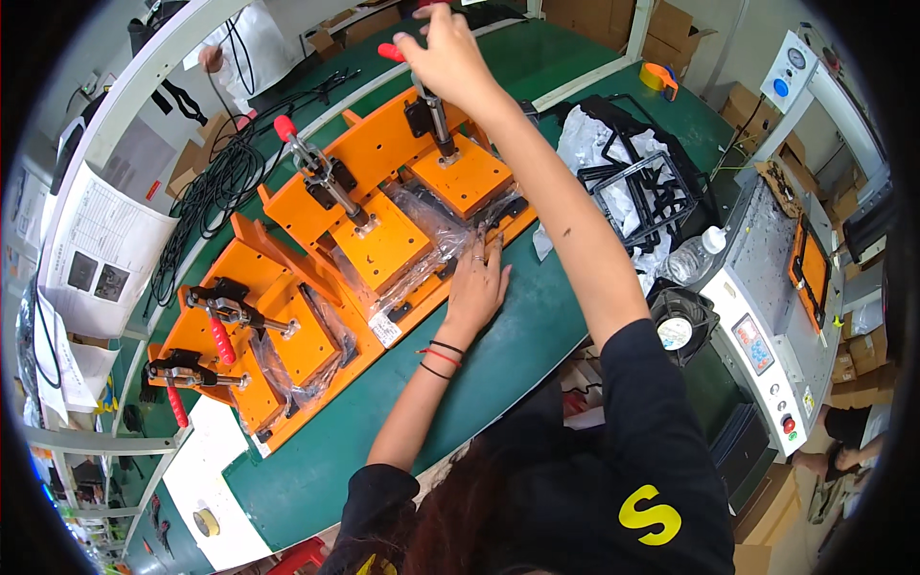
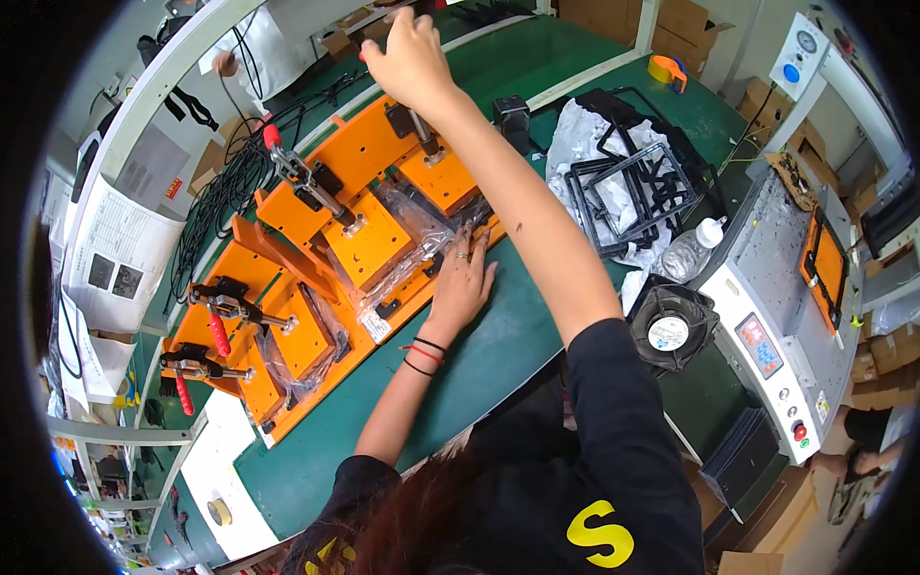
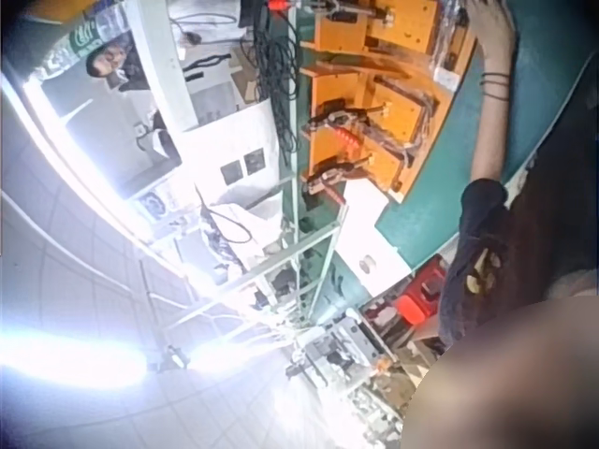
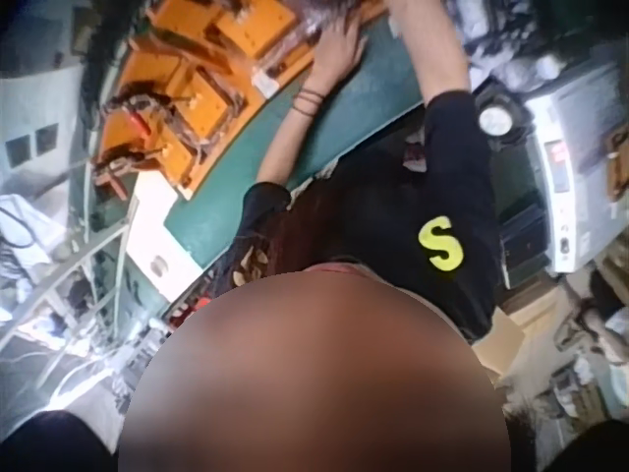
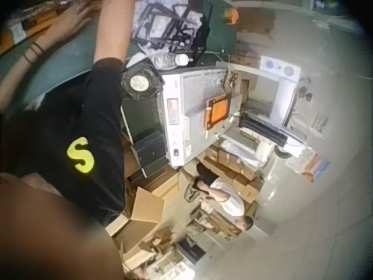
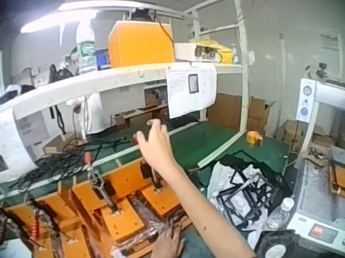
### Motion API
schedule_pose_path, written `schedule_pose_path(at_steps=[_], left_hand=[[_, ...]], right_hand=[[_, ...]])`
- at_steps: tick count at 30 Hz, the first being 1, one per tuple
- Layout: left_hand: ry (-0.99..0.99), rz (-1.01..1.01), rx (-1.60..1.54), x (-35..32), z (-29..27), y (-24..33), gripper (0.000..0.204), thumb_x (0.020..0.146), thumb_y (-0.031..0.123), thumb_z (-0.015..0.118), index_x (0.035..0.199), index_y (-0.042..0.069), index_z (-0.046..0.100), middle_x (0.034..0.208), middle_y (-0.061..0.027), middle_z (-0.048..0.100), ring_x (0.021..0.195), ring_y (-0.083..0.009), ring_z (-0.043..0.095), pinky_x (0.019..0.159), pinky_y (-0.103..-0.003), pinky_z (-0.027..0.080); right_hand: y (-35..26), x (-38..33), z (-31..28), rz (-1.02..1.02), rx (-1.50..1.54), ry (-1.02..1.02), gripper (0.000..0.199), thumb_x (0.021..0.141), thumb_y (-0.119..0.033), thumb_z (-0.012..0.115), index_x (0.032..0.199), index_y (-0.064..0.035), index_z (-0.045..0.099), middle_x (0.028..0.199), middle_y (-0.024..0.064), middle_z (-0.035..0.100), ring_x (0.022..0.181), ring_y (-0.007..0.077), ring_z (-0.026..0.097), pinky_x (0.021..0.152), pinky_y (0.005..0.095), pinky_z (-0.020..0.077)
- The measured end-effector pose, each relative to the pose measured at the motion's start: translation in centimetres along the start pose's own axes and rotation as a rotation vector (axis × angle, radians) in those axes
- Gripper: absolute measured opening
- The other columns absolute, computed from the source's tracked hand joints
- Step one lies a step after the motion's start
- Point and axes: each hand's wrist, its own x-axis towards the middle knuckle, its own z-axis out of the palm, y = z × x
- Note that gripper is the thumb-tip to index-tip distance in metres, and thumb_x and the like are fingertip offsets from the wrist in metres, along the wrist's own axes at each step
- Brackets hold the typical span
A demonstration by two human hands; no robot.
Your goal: Assembling electronic tablet components using a press machine and organizing them in boxes.
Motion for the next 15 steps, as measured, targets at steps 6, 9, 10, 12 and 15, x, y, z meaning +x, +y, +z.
schedule_pose_path(at_steps=[6,9,10,12,15], left_hand=[[0.029,-0.020,-0.107,-0.7,-0.3,-1.5,0.037,0.085,0.012,0.054,0.116,-0.008,0.049,0.119,-0.0222,0.050,0.116,-0.0348,0.046,0.098,-0.039,0.038],[0.011,-0.021,-0.148,-0.8,-0.9,-1.4,0.035,0.084,0.012,0.056,0.113,-0.007,0.051,0.117,-0.0203,0.052,0.116,-0.0349,0.046,0.097,-0.039,0.039],[0.012,-0.017,-0.148,-0.8,-1.0,-1.3,0.035,0.084,0.012,0.056,0.113,-0.007,0.051,0.117,-0.0203,0.052,0.116,-0.0349,0.046,0.097,-0.039,0.039],[0.007,0.004,-0.145,-0.8,-1.2,-1.2,0.035,0.083,0.014,0.057,0.112,-0.005,0.053,0.116,-0.0186,0.053,0.117,-0.0346,0.045,0.097,-0.038,0.039],[-0.005,0.013,-0.153,-1.0,-1.1,-0.7,0.034,0.082,0.014,0.057,0.111,-0.003,0.054,0.117,-0.0164,0.053,0.120,-0.0336,0.042,0.101,-0.043,0.034]], right_hand=[[0.3,0.2,1.6,0.135,0.157,-0.389,0.082,0.080,-0.053,0.055,0.135,0.0010,0.025,0.120,0.0308,0.046,0.115,0.0403,0.046,0.096,0.0418,0.0383],[-0.4,1.6,1.1,0.302,0.332,-0.616,0.089,0.083,-0.062,0.046,0.140,0.0009,0.019,0.130,0.0249,0.044,0.119,0.0344,0.047,0.103,0.0419,0.0310],[-0.4,1.9,1.0,0.300,0.331,-0.612,0.089,0.083,-0.062,0.046,0.140,0.0009,0.019,0.130,0.0249,0.044,0.119,0.0344,0.047,0.103,0.0419,0.0310],[-0.8,2.3,1.3,0.259,0.308,-0.528,0.090,0.082,-0.062,0.046,0.140,0.0020,0.019,0.136,0.0252,0.036,0.126,0.0339,0.039,0.105,0.0413,0.0272],[-0.3,3.3,2.0,0.314,0.356,-0.552,0.089,0.083,-0.063,0.045,0.140,0.0004,0.021,0.140,0.0244,0.030,0.131,0.0328,0.031,0.107,0.0413,0.0234]])
